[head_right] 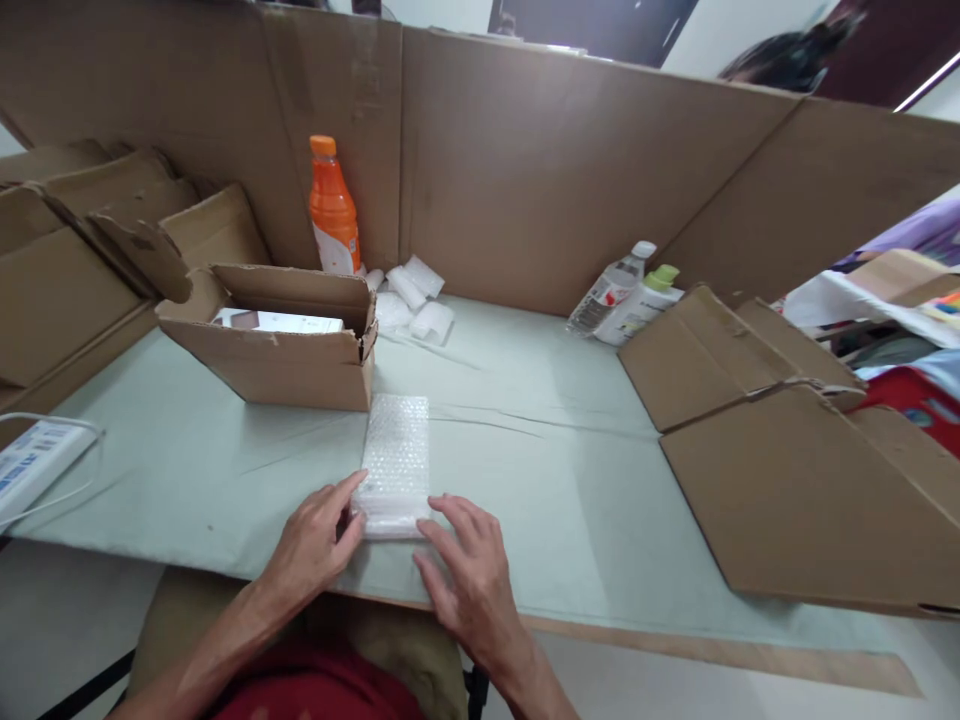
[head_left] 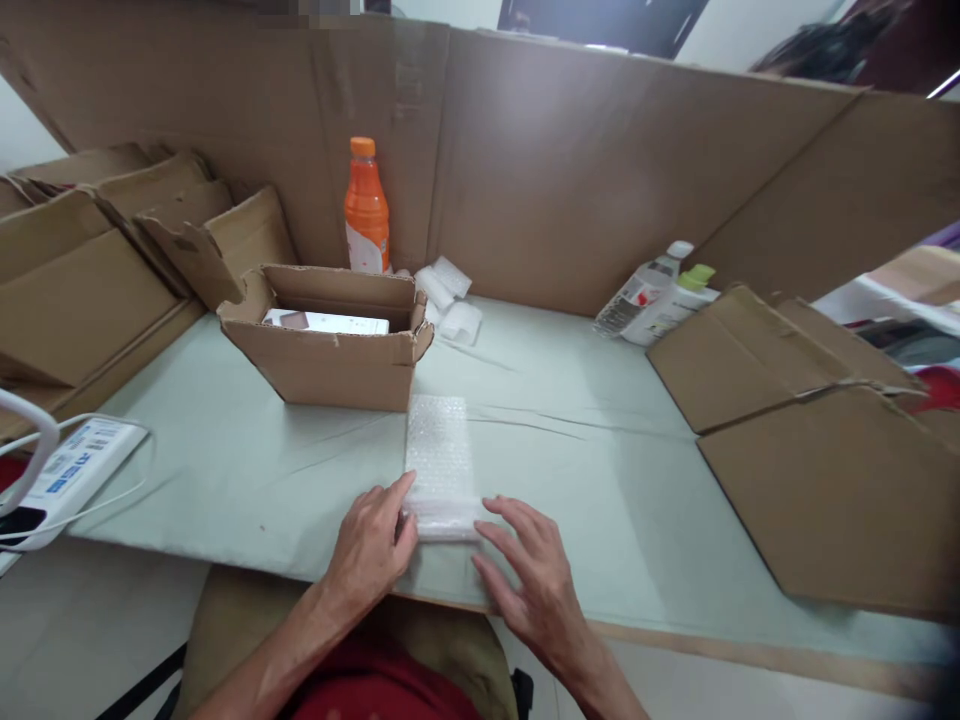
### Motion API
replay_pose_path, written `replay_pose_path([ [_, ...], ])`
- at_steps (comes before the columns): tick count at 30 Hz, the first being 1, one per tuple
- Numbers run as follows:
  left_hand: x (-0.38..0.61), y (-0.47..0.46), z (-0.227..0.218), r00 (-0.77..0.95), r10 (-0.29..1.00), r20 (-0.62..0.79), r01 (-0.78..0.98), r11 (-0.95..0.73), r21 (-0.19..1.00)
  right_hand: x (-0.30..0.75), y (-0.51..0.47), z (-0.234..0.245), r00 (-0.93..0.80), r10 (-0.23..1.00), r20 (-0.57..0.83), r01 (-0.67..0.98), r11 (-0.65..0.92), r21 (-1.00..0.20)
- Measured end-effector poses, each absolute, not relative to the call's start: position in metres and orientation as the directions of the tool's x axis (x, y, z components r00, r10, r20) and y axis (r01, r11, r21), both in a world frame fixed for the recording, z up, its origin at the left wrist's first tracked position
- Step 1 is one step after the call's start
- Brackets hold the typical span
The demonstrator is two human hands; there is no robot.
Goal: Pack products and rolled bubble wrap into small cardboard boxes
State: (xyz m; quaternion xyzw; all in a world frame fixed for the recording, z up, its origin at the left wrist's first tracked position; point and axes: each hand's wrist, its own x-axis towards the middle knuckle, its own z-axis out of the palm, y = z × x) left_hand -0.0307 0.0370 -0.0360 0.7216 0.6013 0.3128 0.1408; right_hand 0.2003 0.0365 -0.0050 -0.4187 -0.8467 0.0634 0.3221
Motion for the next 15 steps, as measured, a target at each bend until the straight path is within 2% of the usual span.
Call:
replay_pose_path([
  [2, -0.032, 0.037, -0.034, 0.07, 0.945, 0.32, 0.799, -0.245, 0.549, 0.197, 0.042, -0.01, -0.545, 0.722, 0.427, 0.663, 0.683, -0.308],
  [4, -0.034, 0.034, -0.031, 0.079, 0.926, 0.369, 0.791, -0.284, 0.542, 0.191, 0.051, -0.014, -0.603, 0.706, 0.372, 0.639, 0.706, -0.304],
  [8, -0.042, 0.021, -0.023, 0.222, 0.874, 0.433, 0.683, -0.456, 0.57, 0.184, 0.06, -0.014, -0.565, 0.76, 0.32, 0.604, 0.646, -0.466],
  [11, -0.045, 0.013, -0.021, 0.207, 0.916, 0.343, 0.623, -0.394, 0.676, 0.187, 0.053, -0.007, -0.55, 0.803, 0.23, 0.56, 0.56, -0.611],
  [13, -0.045, 0.015, -0.022, 0.15, 0.95, 0.273, 0.627, -0.305, 0.717, 0.19, 0.045, -0.005, -0.497, 0.829, 0.256, 0.566, 0.534, -0.628],
  [15, -0.044, 0.024, -0.024, 0.107, 0.963, 0.248, 0.665, -0.254, 0.702, 0.191, 0.038, -0.003, -0.406, 0.828, 0.388, 0.608, 0.561, -0.562],
])
